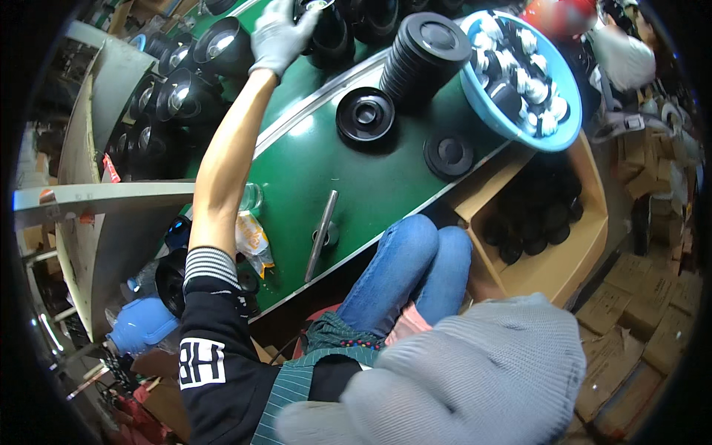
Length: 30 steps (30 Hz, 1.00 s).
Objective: The person repeatedly picks up black cylindrical parts and circular lids from a table and a cardboard box, then uses a metal rod to press the lids onto the cylinders. The person places the assembled units into a cardboard box with dividers.
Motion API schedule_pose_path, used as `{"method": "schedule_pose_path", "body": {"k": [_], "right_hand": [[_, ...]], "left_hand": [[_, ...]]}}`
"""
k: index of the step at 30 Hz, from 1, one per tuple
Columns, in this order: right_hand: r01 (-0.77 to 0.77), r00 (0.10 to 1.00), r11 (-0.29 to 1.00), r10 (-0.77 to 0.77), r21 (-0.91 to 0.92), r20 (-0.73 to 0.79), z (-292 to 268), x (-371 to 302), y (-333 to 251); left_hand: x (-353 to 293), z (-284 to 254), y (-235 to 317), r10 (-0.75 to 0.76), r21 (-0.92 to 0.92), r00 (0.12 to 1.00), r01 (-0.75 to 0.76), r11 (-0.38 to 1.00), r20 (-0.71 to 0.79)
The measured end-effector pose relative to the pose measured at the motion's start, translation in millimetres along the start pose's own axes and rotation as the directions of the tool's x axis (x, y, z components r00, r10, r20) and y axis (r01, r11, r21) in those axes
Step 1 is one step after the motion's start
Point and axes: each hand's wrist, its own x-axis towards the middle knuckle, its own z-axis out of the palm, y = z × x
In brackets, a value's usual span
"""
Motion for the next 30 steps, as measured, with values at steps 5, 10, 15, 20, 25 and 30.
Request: {"method": "schedule_pose_path", "body": {"k": [5,10,15,20,25,30], "right_hand": [[0.05,0.998,0.999,-0.049,-0.007,0.035,23.6,19.1,-2.4],[0.098,0.991,0.995,-0.095,-0.029,0.092,28.1,11.1,-25.0],[0.158,0.98,0.986,-0.149,-0.063,0.13,34.1,1.4,-55.6],[0.16,0.979,0.981,-0.142,-0.112,0.147,36.9,-18.5,-80.5],[0.004,0.999,0.97,-0.013,-0.241,-0.038,42.5,-39.5,-68.9],[0.119,0.948,0.896,-0.231,-0.429,-0.219,74.1,-34.8,23.4]], "left_hand": [[-48.5,-57.0,-35.9,-0.093,0.66,0.996,0.082,0.747,-0.019],[-60.7,-67.3,-80.8,-0.275,0.58,0.928,0.083,0.811,0.253],[-71.6,-108.5,-68.5,-0.228,0.467,0.93,0.072,0.881,0.286],[-90.2,-192.7,4.8,0.001,0.216,0.961,-0.063,0.974,0.276],[-100.5,-329.5,96.9,0.235,-0.108,0.915,-0.211,0.972,0.327],[-125.1,-401.8,173.0,0.462,-0.307,0.761,-0.354,0.884,0.455]]}}
